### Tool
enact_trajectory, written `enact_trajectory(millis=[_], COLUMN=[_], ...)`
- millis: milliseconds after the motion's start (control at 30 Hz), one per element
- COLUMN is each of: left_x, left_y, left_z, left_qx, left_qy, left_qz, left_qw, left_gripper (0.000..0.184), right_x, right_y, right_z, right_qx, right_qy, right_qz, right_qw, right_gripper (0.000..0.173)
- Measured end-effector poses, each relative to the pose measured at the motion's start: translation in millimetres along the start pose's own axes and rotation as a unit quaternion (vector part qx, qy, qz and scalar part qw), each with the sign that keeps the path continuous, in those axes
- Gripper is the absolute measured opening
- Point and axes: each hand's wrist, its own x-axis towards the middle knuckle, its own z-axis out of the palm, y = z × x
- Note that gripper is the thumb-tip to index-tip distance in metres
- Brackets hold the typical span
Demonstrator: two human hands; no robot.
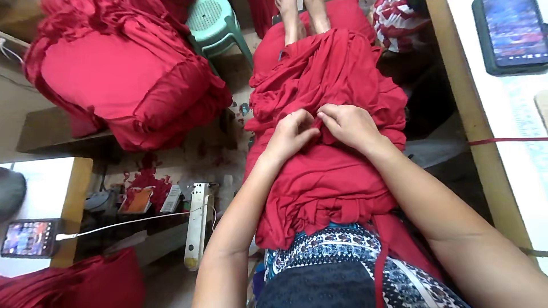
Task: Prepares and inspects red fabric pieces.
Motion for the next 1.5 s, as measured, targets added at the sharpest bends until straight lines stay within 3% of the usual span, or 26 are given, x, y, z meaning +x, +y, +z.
enact_trajectory(millis=[67, 133, 200, 333, 433, 767, 1067, 1333, 1433, 1500], left_x=[-0.5, -2.2, -3.8, -14.8, -24.4, -51.7, -50.8, -44.6, -39.2, -36.2], left_y=[-11.8, -20.5, -18.6, -6.9, -3.8, 20.7, 14.5, 15.6, 11.9, 12.7], left_z=[7.6, 9.5, 2.2, -16.3, -16.2, -17.1, -8.9, -5.3, -5.7, -4.5], left_qx=[0.042, 0.043, -0.047, -0.248, -0.282, -0.106, 0.121, 0.152, 0.101, 0.025], left_qy=[-0.059, -0.009, 0.066, 0.135, 0.184, 0.132, 0.208, 0.197, 0.177, 0.124], left_qz=[-0.022, -0.02, -0.041, -0.102, -0.134, -0.1, -0.011, 0.028, 0.039, 0.02], left_qw=[0.997, 0.999, 0.996, 0.954, 0.932, 0.98, 0.97, 0.968, 0.978, 0.992], left_gripper=[0.027, 0.013, 0.012, 0.01, 0.002, 0.01, 0.015, 0.014, 0.021, 0.032], right_x=[0.3, 0.6, -0.2, -3.4, -6.0, -18.4, -19.8, -18.8, -19.1, -19.2], right_y=[-0.4, -1.8, -0.6, 2.5, -1.2, -23.9, -31.2, -27.0, -20.7, -16.3], right_z=[-1.0, -2.9, -4.4, 1.2, 7.2, 20.7, 29.3, 30.4, 28.2, 21.9], right_qx=[0.02, 0.043, 0.085, 0.194, 0.241, 0.083, 0.026, 0.014, 0.017, 0.038], right_qy=[-0.001, -0.01, -0.015, -0.004, 0.002, 0.044, 0.09, 0.076, 0.092, 0.093], right_qz=[0.009, 0.013, 0.012, -0.007, -0.032, -0.176, -0.212, -0.197, -0.175, -0.132], right_qw=[1.0, 0.999, 0.996, 0.981, 0.97, 0.98, 0.973, 0.977, 0.98, 0.986], right_gripper=[0.036, 0.038, 0.041, 0.043, 0.042, 0.033, 0.026, 0.019, 0.023, 0.028])
